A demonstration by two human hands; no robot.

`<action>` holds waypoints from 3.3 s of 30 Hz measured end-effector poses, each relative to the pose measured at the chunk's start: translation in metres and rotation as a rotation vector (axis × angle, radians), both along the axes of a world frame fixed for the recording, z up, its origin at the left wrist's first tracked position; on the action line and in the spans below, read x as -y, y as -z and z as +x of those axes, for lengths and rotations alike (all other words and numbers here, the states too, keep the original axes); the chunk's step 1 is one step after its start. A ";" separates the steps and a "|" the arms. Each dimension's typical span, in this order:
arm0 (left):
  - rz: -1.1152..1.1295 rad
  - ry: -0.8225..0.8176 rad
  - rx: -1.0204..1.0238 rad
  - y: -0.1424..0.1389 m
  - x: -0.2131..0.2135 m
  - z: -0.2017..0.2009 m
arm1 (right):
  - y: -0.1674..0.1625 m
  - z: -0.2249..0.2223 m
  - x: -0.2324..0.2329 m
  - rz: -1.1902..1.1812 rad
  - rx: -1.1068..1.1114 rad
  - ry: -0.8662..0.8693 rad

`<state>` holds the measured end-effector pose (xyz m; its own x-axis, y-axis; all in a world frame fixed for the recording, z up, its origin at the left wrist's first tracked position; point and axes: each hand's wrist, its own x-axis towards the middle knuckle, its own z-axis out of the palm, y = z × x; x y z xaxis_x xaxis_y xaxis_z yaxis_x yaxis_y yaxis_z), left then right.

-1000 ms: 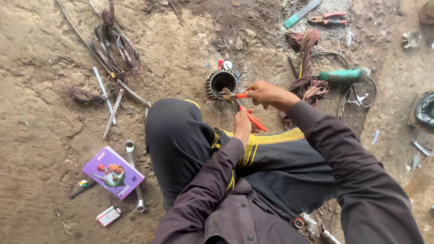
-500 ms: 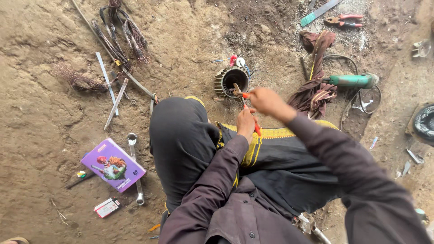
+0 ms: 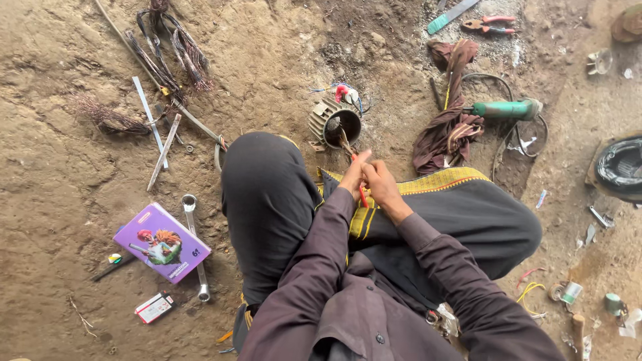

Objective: The person sits on the ground and works on a cylindrical motor stator, using a screwdriver, hammer, and pliers to adjust and remove internal components. The person repeatedly inserts and removes a metal rod and uses pliers to extract a small part from the stator.

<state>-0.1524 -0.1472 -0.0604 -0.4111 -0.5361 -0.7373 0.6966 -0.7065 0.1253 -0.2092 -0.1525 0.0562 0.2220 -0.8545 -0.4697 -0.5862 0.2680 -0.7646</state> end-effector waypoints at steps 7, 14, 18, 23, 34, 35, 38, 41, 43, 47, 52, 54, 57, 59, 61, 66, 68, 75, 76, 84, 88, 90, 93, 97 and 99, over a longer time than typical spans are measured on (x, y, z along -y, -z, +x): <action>0.186 0.075 0.129 0.011 -0.002 -0.007 | 0.010 -0.009 -0.031 0.838 -0.049 0.195; 0.168 0.033 0.313 0.000 -0.007 -0.004 | 0.010 0.004 -0.033 0.768 -0.123 0.278; 0.180 -0.034 0.338 -0.007 -0.014 -0.008 | 0.006 0.011 -0.034 0.798 -0.141 0.367; 0.225 -0.086 0.166 -0.008 -0.019 -0.009 | -0.002 0.018 -0.039 0.613 -0.029 0.465; 0.284 0.055 0.215 -0.005 -0.021 -0.006 | 0.012 0.009 -0.045 0.417 -0.083 0.432; 0.274 0.099 0.214 -0.004 -0.020 -0.005 | 0.014 0.007 -0.046 0.393 -0.124 0.382; 0.256 0.002 0.276 -0.004 -0.018 -0.003 | 0.015 0.005 -0.048 0.385 -0.194 0.288; 0.203 0.007 0.328 -0.006 -0.017 -0.002 | 0.009 0.006 -0.046 0.441 -0.175 0.297; 0.174 0.030 0.431 -0.007 -0.016 -0.002 | 0.003 0.008 -0.044 0.406 -0.178 0.280; 0.158 0.132 0.522 -0.010 -0.017 -0.001 | 0.000 0.010 -0.041 0.393 -0.265 0.202; 0.188 0.117 0.546 -0.014 -0.016 -0.001 | 0.007 0.009 -0.044 0.373 -0.181 0.212; 0.189 0.141 0.589 -0.016 -0.015 -0.001 | 0.005 0.008 -0.046 0.342 -0.301 0.166; 0.155 0.119 0.607 -0.017 -0.013 -0.001 | 0.000 0.008 -0.046 0.297 -0.327 0.136; 0.099 0.052 0.544 -0.015 -0.017 0.000 | -0.005 0.011 -0.044 0.245 -0.301 0.118; 0.100 0.063 0.534 -0.016 -0.016 0.001 | -0.009 0.013 -0.041 0.337 -0.288 0.221; -0.057 0.081 0.514 -0.020 -0.013 0.007 | -0.016 0.017 -0.038 0.429 -0.256 0.090; -0.056 0.093 0.471 -0.024 -0.011 0.008 | -0.019 0.016 -0.036 0.313 -0.350 0.011; 0.007 0.048 0.374 -0.025 -0.004 0.002 | -0.023 0.008 -0.021 0.286 -0.363 -0.002; 0.061 0.080 0.386 -0.024 -0.003 0.000 | -0.022 0.007 -0.020 0.434 -0.306 0.100; 0.058 0.280 0.765 -0.019 -0.009 -0.008 | -0.003 0.005 -0.026 0.529 -0.240 0.186; 0.167 0.126 0.592 -0.023 -0.009 -0.008 | 0.001 0.002 -0.030 0.175 -0.621 0.096; 0.208 0.020 0.466 -0.023 -0.008 -0.009 | 0.002 0.000 -0.031 0.191 -0.591 0.104; 0.238 -0.014 0.409 -0.018 -0.007 -0.011 | 0.006 -0.002 -0.032 0.323 -0.513 0.115; 0.252 -0.007 0.408 -0.011 -0.005 -0.011 | 0.013 -0.004 -0.030 0.296 -0.519 0.018; 0.266 0.000 0.414 -0.009 -0.003 -0.011 | 0.018 -0.005 -0.029 0.274 -0.543 -0.023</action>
<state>-0.1636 -0.1440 -0.0513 -0.0546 -0.3069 -0.9502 0.6264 -0.7516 0.2067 -0.2144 -0.1236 0.0386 -0.0942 -0.6843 -0.7231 -0.8812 0.3953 -0.2593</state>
